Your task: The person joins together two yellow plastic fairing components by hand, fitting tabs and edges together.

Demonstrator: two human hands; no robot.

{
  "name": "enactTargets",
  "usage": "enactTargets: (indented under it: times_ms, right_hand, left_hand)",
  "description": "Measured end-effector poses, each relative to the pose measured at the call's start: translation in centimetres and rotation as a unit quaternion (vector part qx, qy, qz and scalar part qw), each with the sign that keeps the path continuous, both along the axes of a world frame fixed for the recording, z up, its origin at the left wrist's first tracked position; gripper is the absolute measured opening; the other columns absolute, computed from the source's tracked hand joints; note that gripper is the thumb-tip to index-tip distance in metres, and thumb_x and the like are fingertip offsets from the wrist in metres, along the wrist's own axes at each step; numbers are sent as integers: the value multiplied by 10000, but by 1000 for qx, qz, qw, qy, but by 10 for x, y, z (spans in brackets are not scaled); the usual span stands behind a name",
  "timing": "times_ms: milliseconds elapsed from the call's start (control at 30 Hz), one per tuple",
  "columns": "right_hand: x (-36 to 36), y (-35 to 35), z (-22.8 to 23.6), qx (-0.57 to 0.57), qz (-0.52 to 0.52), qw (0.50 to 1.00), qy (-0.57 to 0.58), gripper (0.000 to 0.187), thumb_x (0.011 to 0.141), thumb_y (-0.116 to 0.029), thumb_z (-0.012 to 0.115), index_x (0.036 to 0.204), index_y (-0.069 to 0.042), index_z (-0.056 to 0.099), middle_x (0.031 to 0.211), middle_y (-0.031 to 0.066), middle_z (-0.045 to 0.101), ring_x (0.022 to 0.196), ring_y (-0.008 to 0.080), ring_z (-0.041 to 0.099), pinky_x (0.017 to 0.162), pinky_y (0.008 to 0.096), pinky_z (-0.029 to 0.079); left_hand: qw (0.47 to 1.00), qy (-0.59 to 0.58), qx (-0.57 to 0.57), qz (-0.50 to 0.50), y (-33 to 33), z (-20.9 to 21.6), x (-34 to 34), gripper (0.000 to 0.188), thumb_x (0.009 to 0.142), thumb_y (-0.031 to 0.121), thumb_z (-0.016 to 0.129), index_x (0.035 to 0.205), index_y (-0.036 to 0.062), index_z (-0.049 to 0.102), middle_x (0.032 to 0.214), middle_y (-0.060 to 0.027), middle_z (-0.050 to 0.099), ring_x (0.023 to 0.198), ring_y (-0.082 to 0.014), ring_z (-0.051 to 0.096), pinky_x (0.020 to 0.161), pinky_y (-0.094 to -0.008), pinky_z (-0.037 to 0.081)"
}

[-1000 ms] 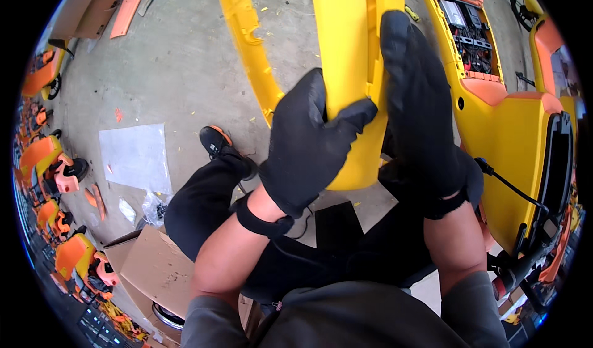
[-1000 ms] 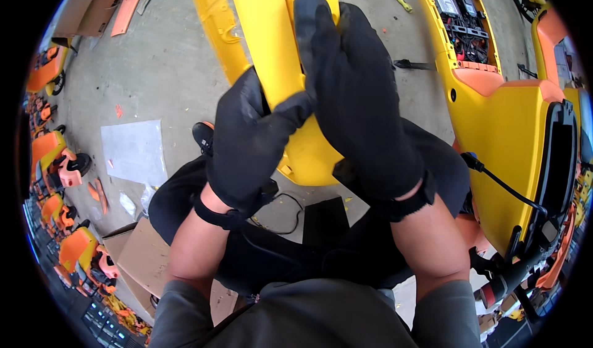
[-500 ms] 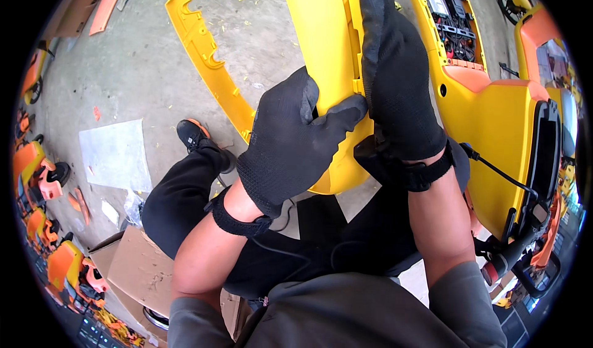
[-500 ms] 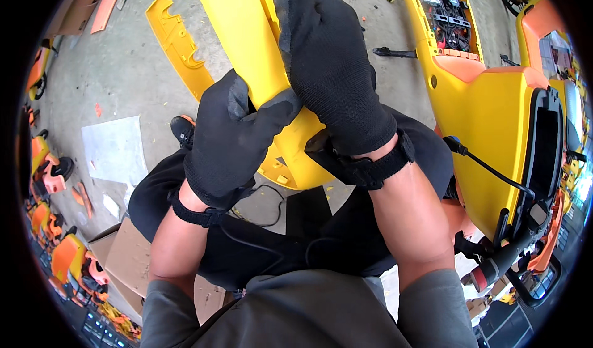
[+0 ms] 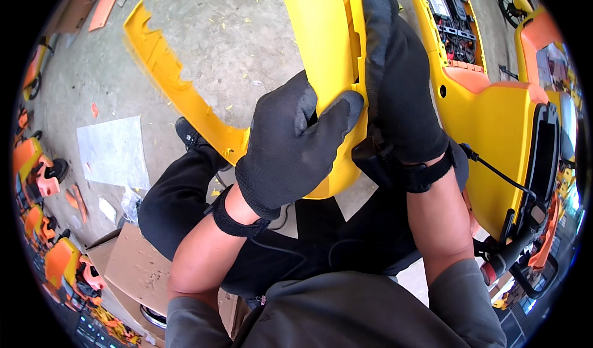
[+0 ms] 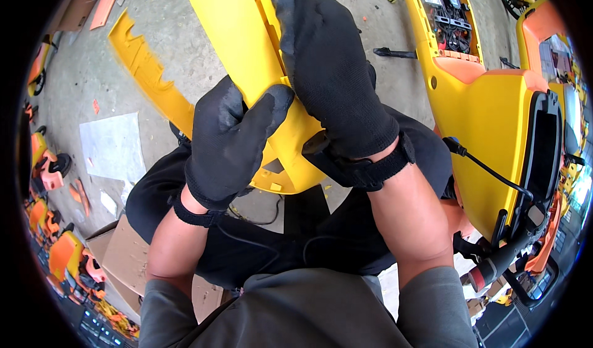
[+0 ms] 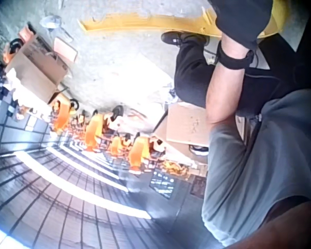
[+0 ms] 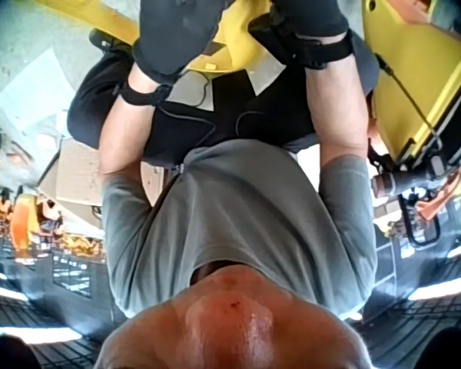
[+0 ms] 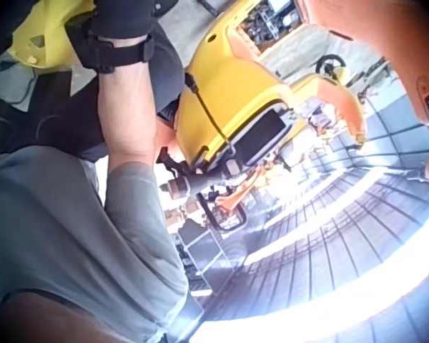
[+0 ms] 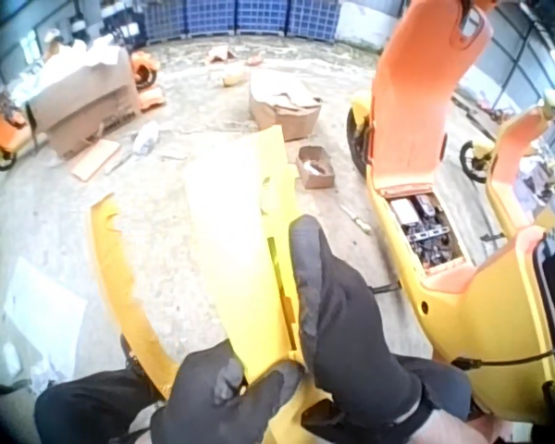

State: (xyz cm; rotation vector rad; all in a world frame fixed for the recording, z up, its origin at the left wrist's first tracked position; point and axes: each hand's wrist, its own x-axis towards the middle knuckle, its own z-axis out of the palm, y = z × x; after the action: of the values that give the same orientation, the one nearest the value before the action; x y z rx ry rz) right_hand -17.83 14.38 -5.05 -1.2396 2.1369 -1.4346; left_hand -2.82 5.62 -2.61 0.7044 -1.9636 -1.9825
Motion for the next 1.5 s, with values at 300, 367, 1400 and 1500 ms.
enactTargets:
  times_ms: [300,367,1400,1500]
  right_hand:
    - [29,-17,15,-81,-32,989,-121,403,1033,-405,524,1084,-7,542,860,104,610,801,145,619,700,282,509]
    - [31,-19,18,-104,-35,981,-159,442,1029,-449,513,1045,-8,537,784,100,607,742,128,616,653,276,507]
    - [-3,7,30,47,176,978,-104,757,823,-108,773,1478,10,412,1284,126,609,1102,188,589,1007,314,460]
    - [-1,7,24,29,183,983,-13,776,830,-131,781,1492,-6,395,1344,149,589,1114,202,594,1026,337,454]
  left_hand:
    - [999,-15,-13,32,-4,3,-1,197,915,136,665,1034,-21,679,820,-120,721,698,-173,693,660,-286,527]
    - [999,-3,-21,36,-3,2,-3,195,909,119,666,1041,-25,679,822,-120,722,705,-176,698,664,-291,529]
    - [999,-10,28,45,-21,-1,15,236,955,207,663,1057,-5,669,777,-34,663,650,-88,593,604,-251,474]
    - [996,-20,86,13,-32,-6,19,295,993,241,611,1134,-14,652,930,-46,684,799,-96,615,738,-246,486]
